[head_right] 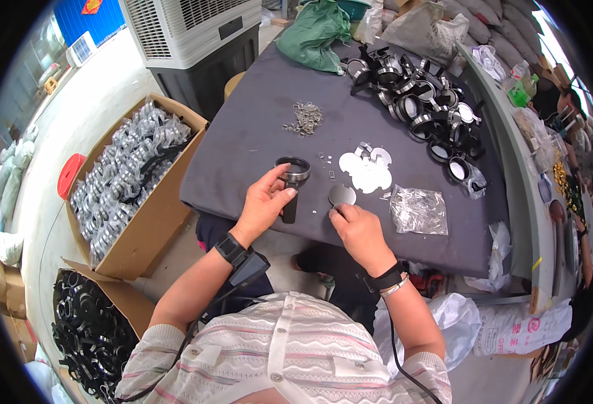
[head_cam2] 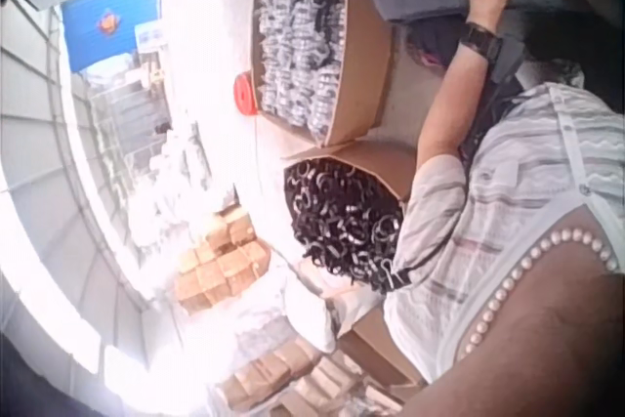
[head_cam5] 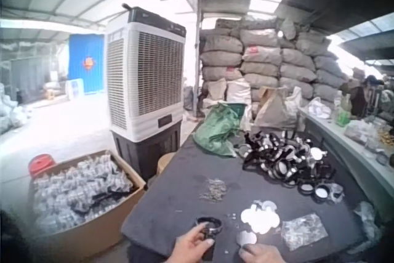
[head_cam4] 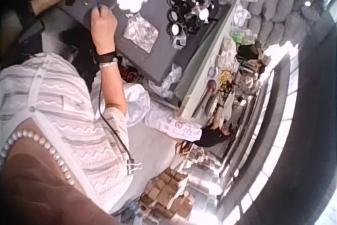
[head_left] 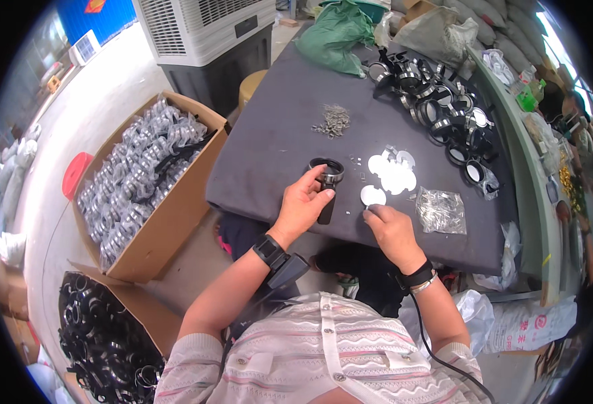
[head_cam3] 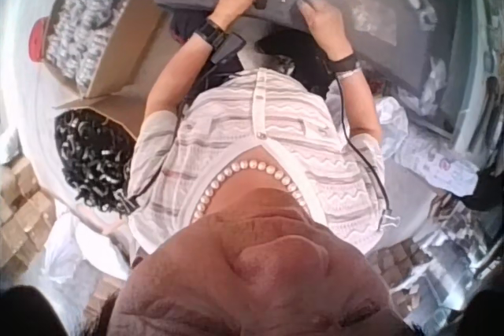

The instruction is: Assembling plastic rings by attaching metal plates and screws.

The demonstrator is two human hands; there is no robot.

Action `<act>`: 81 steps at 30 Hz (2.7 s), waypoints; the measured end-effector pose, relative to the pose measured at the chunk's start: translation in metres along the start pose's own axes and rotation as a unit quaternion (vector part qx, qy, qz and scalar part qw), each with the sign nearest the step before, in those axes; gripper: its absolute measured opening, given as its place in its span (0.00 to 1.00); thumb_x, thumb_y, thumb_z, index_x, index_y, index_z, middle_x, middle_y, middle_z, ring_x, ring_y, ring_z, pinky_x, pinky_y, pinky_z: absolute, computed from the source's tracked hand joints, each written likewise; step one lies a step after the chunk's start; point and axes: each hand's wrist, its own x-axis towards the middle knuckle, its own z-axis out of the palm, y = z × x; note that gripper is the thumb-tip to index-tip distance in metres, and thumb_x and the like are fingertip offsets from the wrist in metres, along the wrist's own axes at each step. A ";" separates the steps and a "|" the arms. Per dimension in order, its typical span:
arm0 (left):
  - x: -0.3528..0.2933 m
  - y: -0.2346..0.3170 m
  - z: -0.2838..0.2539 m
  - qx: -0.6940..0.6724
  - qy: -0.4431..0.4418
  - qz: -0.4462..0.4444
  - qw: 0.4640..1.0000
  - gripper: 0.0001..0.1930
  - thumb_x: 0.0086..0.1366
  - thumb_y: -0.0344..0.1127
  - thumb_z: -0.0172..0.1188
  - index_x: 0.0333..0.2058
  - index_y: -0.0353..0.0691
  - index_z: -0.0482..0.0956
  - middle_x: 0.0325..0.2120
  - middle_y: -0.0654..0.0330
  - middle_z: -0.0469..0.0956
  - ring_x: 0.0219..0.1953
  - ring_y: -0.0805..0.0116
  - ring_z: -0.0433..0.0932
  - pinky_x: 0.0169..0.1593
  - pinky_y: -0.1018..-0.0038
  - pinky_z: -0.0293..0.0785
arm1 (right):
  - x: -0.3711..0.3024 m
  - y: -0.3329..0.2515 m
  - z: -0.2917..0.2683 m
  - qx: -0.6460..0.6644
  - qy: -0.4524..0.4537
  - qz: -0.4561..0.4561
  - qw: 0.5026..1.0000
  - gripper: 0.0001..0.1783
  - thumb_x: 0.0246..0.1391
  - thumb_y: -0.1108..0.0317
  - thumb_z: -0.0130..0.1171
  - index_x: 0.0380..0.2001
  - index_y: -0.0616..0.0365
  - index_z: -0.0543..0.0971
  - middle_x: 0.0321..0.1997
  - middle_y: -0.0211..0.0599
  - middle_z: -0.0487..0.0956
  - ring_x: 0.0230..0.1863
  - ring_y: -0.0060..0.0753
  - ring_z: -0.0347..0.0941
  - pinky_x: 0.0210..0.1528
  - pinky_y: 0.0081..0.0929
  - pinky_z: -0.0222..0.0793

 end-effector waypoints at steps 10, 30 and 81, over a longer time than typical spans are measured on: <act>-0.004 0.000 -0.004 0.038 0.009 0.027 0.999 0.36 0.56 0.25 0.60 0.64 0.39 0.56 0.29 0.62 0.75 0.26 0.83 0.68 0.35 0.83 0.69 | 0.080 -0.019 -0.001 0.110 0.255 0.012 0.961 0.06 0.45 0.77 0.61 0.30 0.61 0.77 0.31 0.39 0.78 0.32 0.42 0.76 0.33 0.33 0.73; -0.002 0.004 -0.003 0.075 -0.012 0.020 0.997 0.23 0.59 0.26 0.59 0.55 0.38 0.71 0.25 0.70 0.69 0.22 0.86 0.65 0.25 0.85 0.65 | 0.086 -0.019 0.024 0.111 0.137 -0.051 0.983 0.08 0.43 0.76 0.58 0.30 0.60 0.76 0.34 0.40 0.79 0.34 0.43 0.77 0.34 0.33 0.75; -0.002 0.012 0.008 0.054 0.067 -0.002 0.996 0.11 0.65 0.27 0.47 0.44 0.36 0.75 0.24 0.68 0.70 0.14 0.86 0.61 0.15 0.87 0.60 | 0.034 0.006 0.010 0.008 -0.042 -0.051 0.998 0.08 0.47 0.67 0.54 0.24 0.60 0.76 0.27 0.45 0.73 0.25 0.43 0.76 0.25 0.36 0.73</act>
